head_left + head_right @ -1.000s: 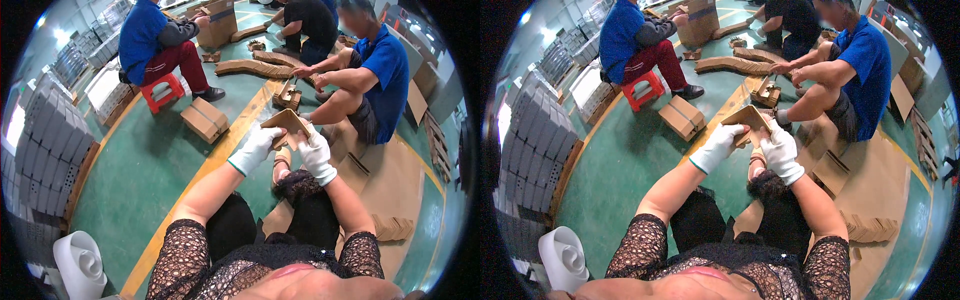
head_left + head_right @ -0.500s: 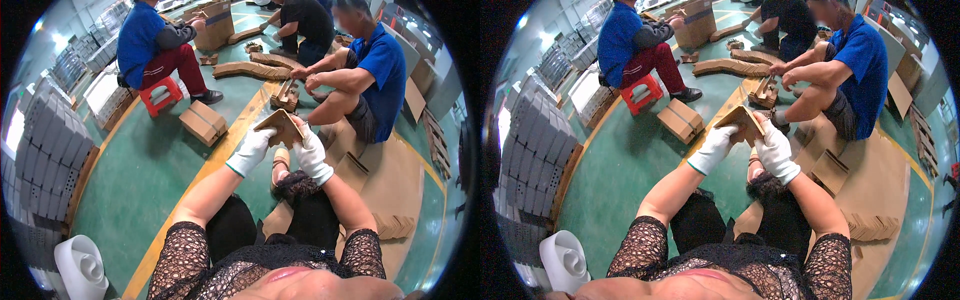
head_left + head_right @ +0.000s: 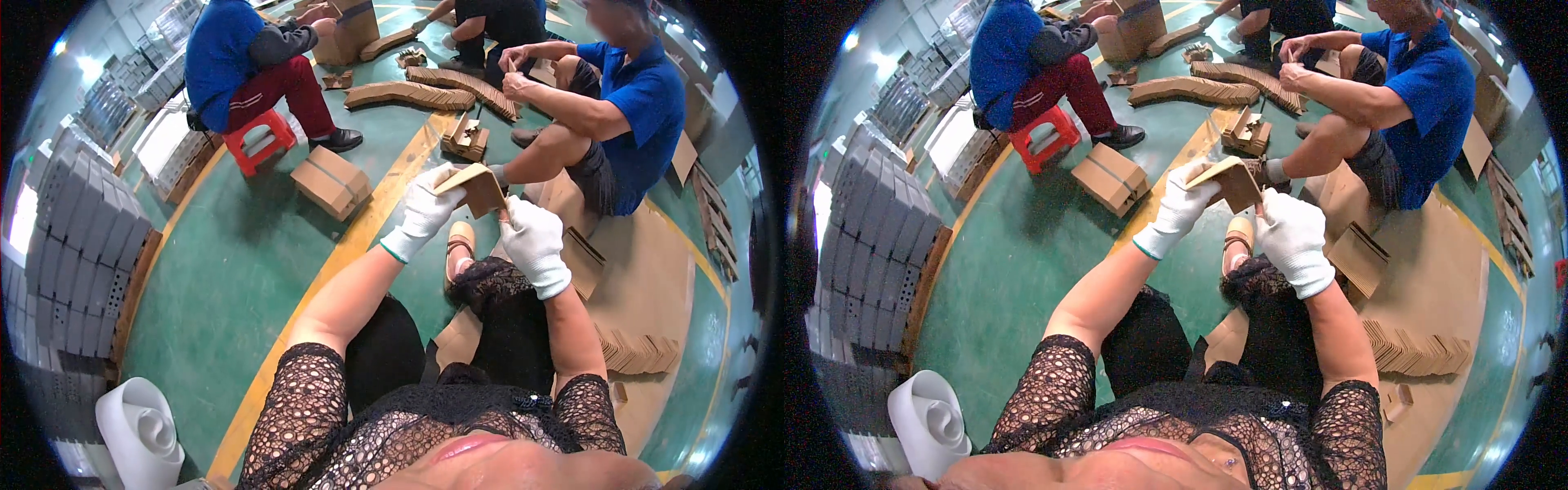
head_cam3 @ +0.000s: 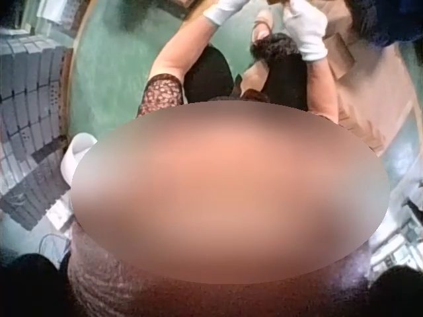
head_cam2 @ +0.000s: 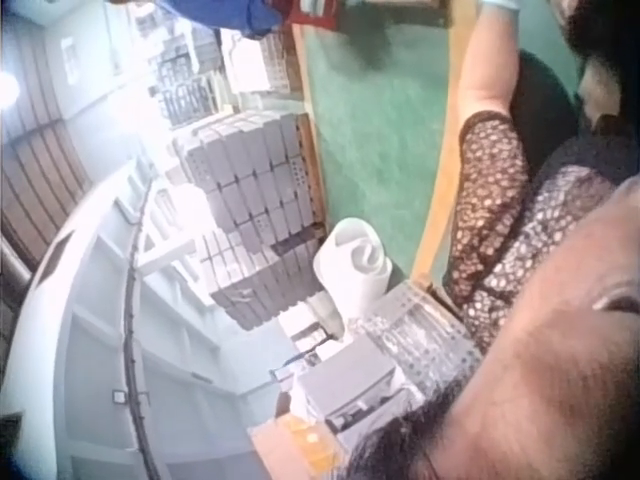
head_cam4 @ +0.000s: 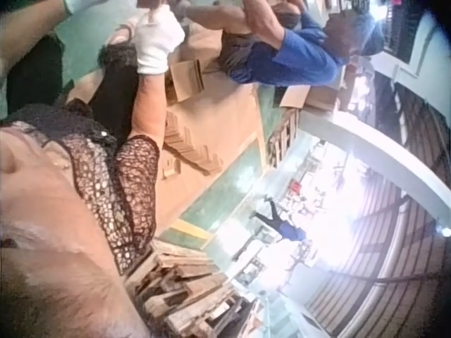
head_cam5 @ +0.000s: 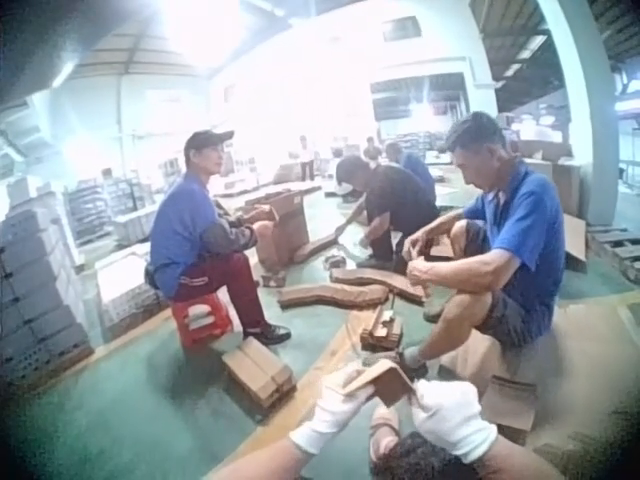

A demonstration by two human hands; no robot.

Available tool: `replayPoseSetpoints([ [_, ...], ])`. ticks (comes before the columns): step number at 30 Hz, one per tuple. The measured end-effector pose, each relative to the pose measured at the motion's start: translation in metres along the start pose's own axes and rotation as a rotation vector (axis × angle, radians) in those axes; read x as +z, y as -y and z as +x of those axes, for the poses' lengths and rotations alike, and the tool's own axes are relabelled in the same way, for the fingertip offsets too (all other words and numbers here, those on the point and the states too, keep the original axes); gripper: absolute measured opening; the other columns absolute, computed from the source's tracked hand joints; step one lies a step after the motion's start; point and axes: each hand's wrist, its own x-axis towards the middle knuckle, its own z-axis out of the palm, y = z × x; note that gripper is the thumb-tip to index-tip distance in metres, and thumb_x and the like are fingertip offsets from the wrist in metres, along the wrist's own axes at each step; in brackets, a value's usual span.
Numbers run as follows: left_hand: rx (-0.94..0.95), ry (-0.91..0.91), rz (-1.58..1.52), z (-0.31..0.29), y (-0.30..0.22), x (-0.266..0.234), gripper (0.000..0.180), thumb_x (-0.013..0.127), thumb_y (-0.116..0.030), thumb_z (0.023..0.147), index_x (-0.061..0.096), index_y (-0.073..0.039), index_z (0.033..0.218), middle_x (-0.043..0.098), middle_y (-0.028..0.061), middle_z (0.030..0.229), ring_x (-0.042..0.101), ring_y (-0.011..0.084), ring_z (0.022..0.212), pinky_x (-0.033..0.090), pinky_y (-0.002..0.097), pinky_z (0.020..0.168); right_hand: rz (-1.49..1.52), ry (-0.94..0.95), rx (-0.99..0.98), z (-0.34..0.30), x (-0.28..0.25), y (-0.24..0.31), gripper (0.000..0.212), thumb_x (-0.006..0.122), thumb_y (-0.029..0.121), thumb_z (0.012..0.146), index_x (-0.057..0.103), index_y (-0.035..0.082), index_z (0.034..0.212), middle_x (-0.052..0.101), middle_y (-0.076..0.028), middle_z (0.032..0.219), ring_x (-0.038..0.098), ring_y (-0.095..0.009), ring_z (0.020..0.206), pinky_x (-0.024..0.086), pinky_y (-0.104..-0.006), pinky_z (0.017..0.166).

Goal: The person folds pre-cut flat cardboard pieces by hand into specific angles and shapes for packaging.

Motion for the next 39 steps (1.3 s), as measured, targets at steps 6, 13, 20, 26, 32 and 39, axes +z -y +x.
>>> replayPoseSetpoints([
  [6,0.046,0.344,0.048,-0.001,0.001,0.042,0.035,0.059,-0.006,0.077,0.053,-0.002,0.112,0.059,0.0084,0.100,0.056,0.0170,0.091,0.045,0.0288,0.081,-0.125,-0.026,0.182,-0.047,-0.020,-0.039,0.012,0.060,0.020,0.079,0.055,0.010,0.074,0.056,-0.010,0.062,0.057,-0.030,0.058,0.045,-0.0393,0.052],
  [13,-0.230,0.612,-0.067,-0.010,0.025,0.043,0.058,0.057,-0.004,0.083,0.032,-0.003,0.136,0.045,0.0164,0.131,0.046,0.0230,0.118,0.039,0.0302,0.095,-0.375,-0.135,0.804,-0.234,-0.082,-0.115,0.020,0.055,0.027,0.084,0.061,0.008,0.083,0.062,-0.016,0.080,0.060,-0.033,0.072,0.048,-0.0407,0.064],
  [20,-0.244,0.678,0.007,-0.010,0.034,0.049,0.052,0.056,-0.007,0.085,0.036,0.004,0.132,0.048,0.0165,0.128,0.047,0.0185,0.115,0.037,0.0281,0.096,-0.564,0.054,1.516,-0.463,-0.148,-0.079,0.027,0.049,0.034,0.085,0.062,0.012,0.092,0.063,-0.015,0.093,0.059,-0.035,0.087,0.046,-0.0416,0.078],
  [26,-0.258,0.690,0.082,-0.010,0.047,0.054,0.048,0.055,-0.010,0.087,0.039,0.006,0.129,0.048,0.0156,0.128,0.047,0.0184,0.115,0.036,0.0279,0.096,-0.634,0.066,1.771,-0.485,-0.152,-0.105,0.029,0.045,0.036,0.086,0.062,0.013,0.092,0.063,-0.015,0.093,0.059,-0.036,0.089,0.046,-0.0436,0.078],
  [32,-0.285,0.666,0.106,-0.010,0.044,0.048,0.047,0.057,-0.012,0.087,0.042,0.005,0.128,0.053,0.0147,0.123,0.050,0.0175,0.111,0.038,0.0269,0.094,-0.722,0.352,1.811,-0.507,-0.153,-0.146,0.031,0.044,0.035,0.087,0.063,0.010,0.091,0.064,-0.015,0.094,0.061,-0.034,0.089,0.047,-0.0444,0.076],
  [39,-0.348,0.670,0.113,-0.011,0.045,0.049,0.047,0.057,-0.014,0.088,0.042,0.005,0.128,0.055,0.0150,0.119,0.051,0.0171,0.107,0.038,0.0269,0.092,-0.738,0.385,1.849,-0.501,-0.156,-0.153,0.037,0.039,0.037,0.089,0.064,0.010,0.090,0.064,-0.016,0.091,0.060,-0.036,0.089,0.046,-0.0445,0.078],
])
